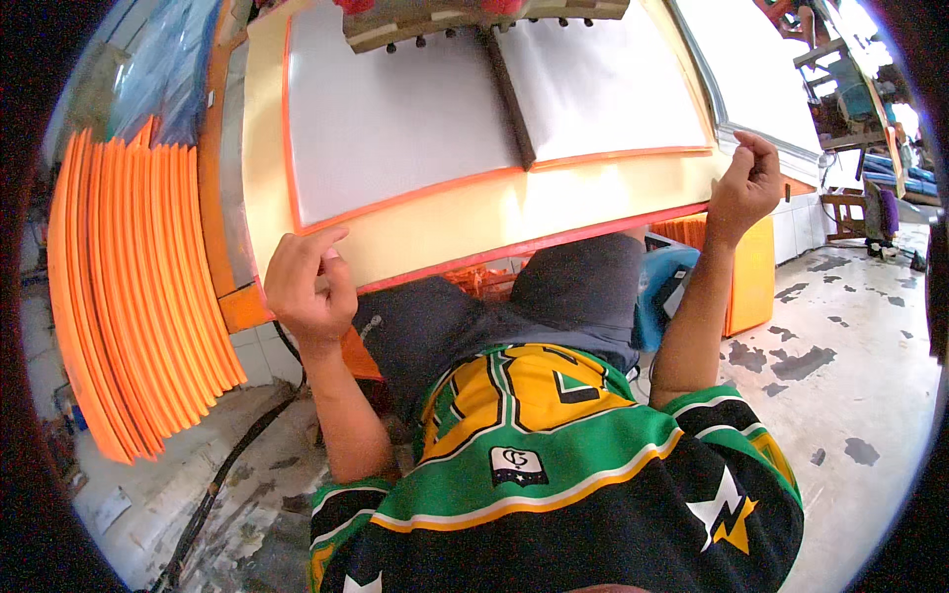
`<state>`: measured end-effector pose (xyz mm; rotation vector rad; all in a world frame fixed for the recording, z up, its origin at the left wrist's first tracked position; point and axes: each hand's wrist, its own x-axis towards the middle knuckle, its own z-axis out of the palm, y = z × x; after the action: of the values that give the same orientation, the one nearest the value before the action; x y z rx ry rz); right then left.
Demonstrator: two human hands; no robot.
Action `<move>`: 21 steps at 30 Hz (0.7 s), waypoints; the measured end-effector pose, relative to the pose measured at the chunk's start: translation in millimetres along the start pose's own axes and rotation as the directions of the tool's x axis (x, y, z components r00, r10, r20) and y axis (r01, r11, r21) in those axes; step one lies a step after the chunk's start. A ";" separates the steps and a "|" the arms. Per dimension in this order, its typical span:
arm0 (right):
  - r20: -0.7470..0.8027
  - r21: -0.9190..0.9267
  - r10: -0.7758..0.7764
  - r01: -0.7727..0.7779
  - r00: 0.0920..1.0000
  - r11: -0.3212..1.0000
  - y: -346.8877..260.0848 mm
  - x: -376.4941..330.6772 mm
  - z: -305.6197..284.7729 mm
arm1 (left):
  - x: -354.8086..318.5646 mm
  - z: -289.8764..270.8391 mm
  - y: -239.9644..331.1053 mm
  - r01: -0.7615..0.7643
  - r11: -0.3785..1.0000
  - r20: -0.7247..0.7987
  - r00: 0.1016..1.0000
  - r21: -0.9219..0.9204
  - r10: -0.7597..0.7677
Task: The person operates a heat-sealing machine to manufacture orange plastic report folders, placing white internal pages into the covers and pressing the machine to seal them.
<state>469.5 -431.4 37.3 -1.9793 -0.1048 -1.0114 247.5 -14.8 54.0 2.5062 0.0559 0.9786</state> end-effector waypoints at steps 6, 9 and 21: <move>0.234 -0.042 -0.004 0.015 0.972 0.999 -47.2 -14.0 4.0 | 14.3 13.9 31.8 -0.038 0.999 0.164 0.986 -0.023 0.041; 0.453 0.095 -0.274 0.260 0.849 0.961 -83.8 -33.4 14.7 | 27.4 32.3 55.0 -0.103 0.994 0.257 0.960 -0.041 0.110; 0.667 0.116 -0.428 0.483 0.609 0.868 -121.3 -57.2 38.5 | 40.0 68.5 72.3 -0.225 0.974 0.421 0.886 0.026 0.194</move>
<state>403.1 -312.7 68.8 -2.3673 -1.0500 -0.5207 313.4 -98.8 65.3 2.7787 -0.3242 0.5000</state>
